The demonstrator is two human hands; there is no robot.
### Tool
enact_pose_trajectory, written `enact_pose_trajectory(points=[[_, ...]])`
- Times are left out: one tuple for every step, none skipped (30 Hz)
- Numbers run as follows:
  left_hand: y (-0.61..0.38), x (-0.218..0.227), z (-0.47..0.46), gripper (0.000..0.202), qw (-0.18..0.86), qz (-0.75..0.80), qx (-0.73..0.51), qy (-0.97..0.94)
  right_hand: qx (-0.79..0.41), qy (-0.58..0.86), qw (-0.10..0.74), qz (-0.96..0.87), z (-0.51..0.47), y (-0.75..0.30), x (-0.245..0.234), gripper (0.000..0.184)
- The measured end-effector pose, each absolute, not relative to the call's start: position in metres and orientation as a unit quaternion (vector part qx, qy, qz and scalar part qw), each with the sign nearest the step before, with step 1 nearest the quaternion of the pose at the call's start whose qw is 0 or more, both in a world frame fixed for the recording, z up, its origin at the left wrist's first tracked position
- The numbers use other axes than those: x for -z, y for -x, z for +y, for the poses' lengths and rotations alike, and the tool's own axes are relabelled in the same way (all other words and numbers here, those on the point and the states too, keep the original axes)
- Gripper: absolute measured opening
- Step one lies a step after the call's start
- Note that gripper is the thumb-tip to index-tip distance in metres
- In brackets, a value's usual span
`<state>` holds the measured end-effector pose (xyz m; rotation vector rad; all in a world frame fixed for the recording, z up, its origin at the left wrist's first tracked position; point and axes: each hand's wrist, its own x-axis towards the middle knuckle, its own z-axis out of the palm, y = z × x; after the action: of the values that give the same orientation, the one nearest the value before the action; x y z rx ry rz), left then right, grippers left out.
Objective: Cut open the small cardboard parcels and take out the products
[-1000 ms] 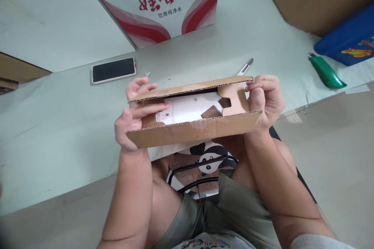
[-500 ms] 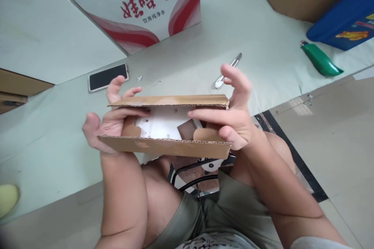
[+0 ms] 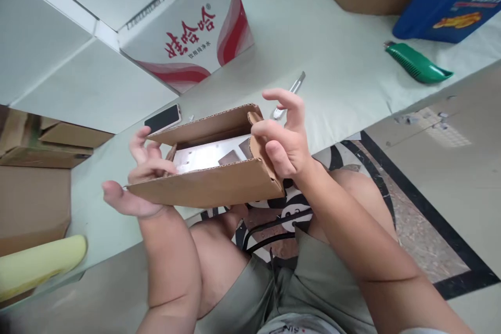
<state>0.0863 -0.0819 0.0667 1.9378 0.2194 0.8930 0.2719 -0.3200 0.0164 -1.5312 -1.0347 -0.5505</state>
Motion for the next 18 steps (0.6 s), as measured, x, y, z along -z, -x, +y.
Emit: enact_pose_trajectory(points=[[-0.088, -0.069, -0.087, 0.075, 0.505, 0.069, -0.388, -0.768, 0.234, 0.661, 0.568, -0.432, -0.32, -0.273, -0.015, 0.062], [-0.09, -0.07, -0.091, 0.067, 0.531, 0.048, -0.412, -0.739, 0.235, 0.659, 0.571, -0.43, -0.32, -0.273, -0.015, 0.061], [-0.091, -0.071, -0.093, 0.061, 0.543, 0.039, -0.444, -0.712, 0.242, 0.642, 0.582, -0.437, -0.32, -0.273, -0.014, 0.058], [-0.093, -0.071, -0.095, 0.056, 0.536, 0.04, -0.478, -0.695, 0.249, 0.62, 0.594, -0.448, -0.32, -0.273, -0.015, 0.055], [-0.093, -0.07, -0.096, 0.052, 0.518, 0.044, -0.507, -0.688, 0.255, 0.596, 0.606, -0.462, -0.319, -0.273, -0.015, 0.053], [-0.093, -0.069, -0.096, 0.048, 0.492, 0.048, -0.535, -0.686, 0.261, 0.575, 0.613, -0.474, -0.319, -0.272, -0.016, 0.051], [-0.092, -0.067, -0.094, 0.045, 0.457, 0.056, -0.562, -0.687, 0.267, 0.561, 0.616, -0.485, -0.318, -0.271, -0.016, 0.051], [-0.09, -0.064, -0.092, 0.041, 0.416, 0.065, -0.585, -0.694, 0.271, 0.553, 0.615, -0.492, -0.317, -0.269, -0.017, 0.052], [-0.088, -0.06, -0.09, 0.037, 0.37, 0.076, -0.602, -0.703, 0.276, 0.547, 0.613, -0.498, -0.316, -0.267, -0.017, 0.051], [-0.084, -0.057, -0.087, 0.034, 0.326, 0.09, -0.611, -0.715, 0.282, 0.54, 0.61, -0.506, -0.315, -0.264, -0.017, 0.05], [-0.08, -0.054, -0.084, 0.032, 0.292, 0.11, -0.61, -0.729, 0.287, 0.534, 0.607, -0.515, -0.314, -0.261, -0.016, 0.049], [-0.075, -0.052, -0.082, 0.03, 0.265, 0.131, -0.599, -0.744, 0.288, 0.531, 0.603, -0.521, -0.312, -0.258, -0.016, 0.046], [-0.07, -0.053, -0.08, 0.026, 0.244, 0.153, -0.583, -0.76, 0.288, 0.531, 0.599, -0.525, -0.311, -0.255, -0.015, 0.044], [-0.065, -0.057, -0.08, 0.023, 0.222, 0.172, -0.567, -0.774, 0.288, 0.533, 0.596, -0.527, -0.309, -0.253, -0.014, 0.042], [-0.06, -0.063, -0.081, 0.018, 0.197, 0.186, -0.558, -0.785, 0.287, 0.536, 0.595, -0.526, -0.308, -0.25, -0.012, 0.04], [-0.057, -0.073, -0.084, 0.014, 0.167, 0.193, -0.553, -0.794, 0.287, 0.538, 0.596, -0.523, -0.307, -0.248, -0.011, 0.039], [-0.055, -0.086, -0.09, 0.011, 0.138, 0.192, -0.545, -0.804, 0.288, 0.54, 0.596, -0.52, -0.307, -0.246, -0.01, 0.038], [-0.054, -0.101, -0.098, 0.009, 0.116, 0.189, -0.527, -0.82, 0.288, 0.54, 0.597, -0.519, -0.306, -0.244, -0.008, 0.038]])
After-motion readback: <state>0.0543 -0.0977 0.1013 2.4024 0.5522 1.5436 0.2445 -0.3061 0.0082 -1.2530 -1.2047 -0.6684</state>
